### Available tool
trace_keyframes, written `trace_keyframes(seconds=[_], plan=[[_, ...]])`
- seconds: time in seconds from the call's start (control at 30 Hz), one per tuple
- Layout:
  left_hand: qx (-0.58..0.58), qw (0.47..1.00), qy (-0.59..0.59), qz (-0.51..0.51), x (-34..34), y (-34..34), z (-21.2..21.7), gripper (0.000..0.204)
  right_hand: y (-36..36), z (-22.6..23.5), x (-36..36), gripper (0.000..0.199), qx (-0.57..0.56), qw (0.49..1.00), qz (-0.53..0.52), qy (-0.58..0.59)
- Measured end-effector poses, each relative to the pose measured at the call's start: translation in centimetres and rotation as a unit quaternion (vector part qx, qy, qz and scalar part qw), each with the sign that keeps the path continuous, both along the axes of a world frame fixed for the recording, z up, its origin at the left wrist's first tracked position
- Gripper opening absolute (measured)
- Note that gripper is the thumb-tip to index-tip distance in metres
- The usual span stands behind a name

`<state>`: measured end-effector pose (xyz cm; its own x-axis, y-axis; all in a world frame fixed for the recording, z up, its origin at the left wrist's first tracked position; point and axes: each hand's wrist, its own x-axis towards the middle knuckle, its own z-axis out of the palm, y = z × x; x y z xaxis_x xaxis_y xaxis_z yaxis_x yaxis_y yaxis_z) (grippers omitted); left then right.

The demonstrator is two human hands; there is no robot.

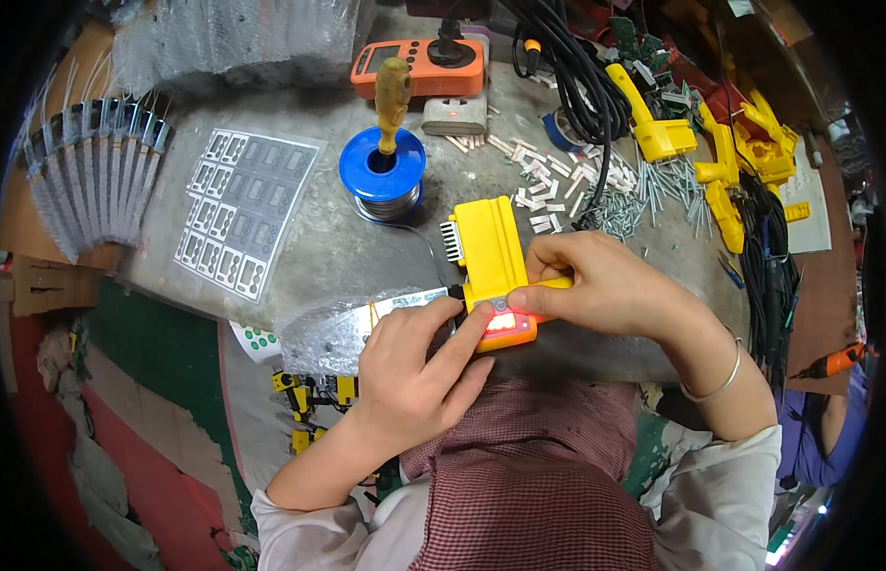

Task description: Assembling and soldering internal components and the housing of a yellow electronic device.

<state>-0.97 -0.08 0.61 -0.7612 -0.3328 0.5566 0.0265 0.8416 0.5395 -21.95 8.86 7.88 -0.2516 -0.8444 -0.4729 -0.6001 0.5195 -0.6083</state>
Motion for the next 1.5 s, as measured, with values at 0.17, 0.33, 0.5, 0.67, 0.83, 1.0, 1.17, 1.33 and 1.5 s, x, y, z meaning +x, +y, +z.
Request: trace_keyframes(seconds=[0.17,0.33,0.5,0.67,0.83,1.0,1.17,1.33,1.5], plan=[[-0.027,1.000,0.001,0.007,-0.3,0.1,0.1,0.051,0.2,-0.3,-0.1,0.035,-0.007,1.000,0.003,-0.008],[-0.083,0.997,-0.002,0.006,-0.9,0.1,0.3,0.047,0.1,0.0,-0.3,0.037,-0.004,1.000,0.011,-0.005],[-0.053,0.998,-0.012,-0.009,-0.9,-0.4,0.3,0.048,0.1,-0.1,-0.6,0.036,-0.005,1.000,0.019,-0.004],[-0.050,0.998,-0.027,-0.024,-0.6,-0.7,0.5,0.051,0.4,-0.2,-0.4,0.034,-0.016,0.999,0.024,-0.016],[-0.025,0.998,-0.039,-0.031,-0.7,-0.8,0.7,0.050,-0.6,2.1,-1.2,0.031,0.041,0.995,0.086,0.032],[0.013,1.000,-0.011,-0.001,1.1,-2.2,2.4,0.058,-7.4,4.6,-3.4,0.017,-0.418,0.860,0.088,0.279],[-0.030,0.969,-0.245,0.013,2.7,-4.2,3.8,0.068,-17.6,4.1,-6.0,0.017,-0.218,0.757,0.266,0.556],[0.054,0.963,-0.262,-0.023,1.8,-4.5,4.3,0.065,-21.5,5.2,-5.2,0.023,0.021,0.809,0.257,0.528],[0.019,0.948,-0.297,-0.118,1.2,-4.2,5.0,0.048,-19.8,10.9,-6.6,0.037,0.063,0.838,0.247,0.483]])
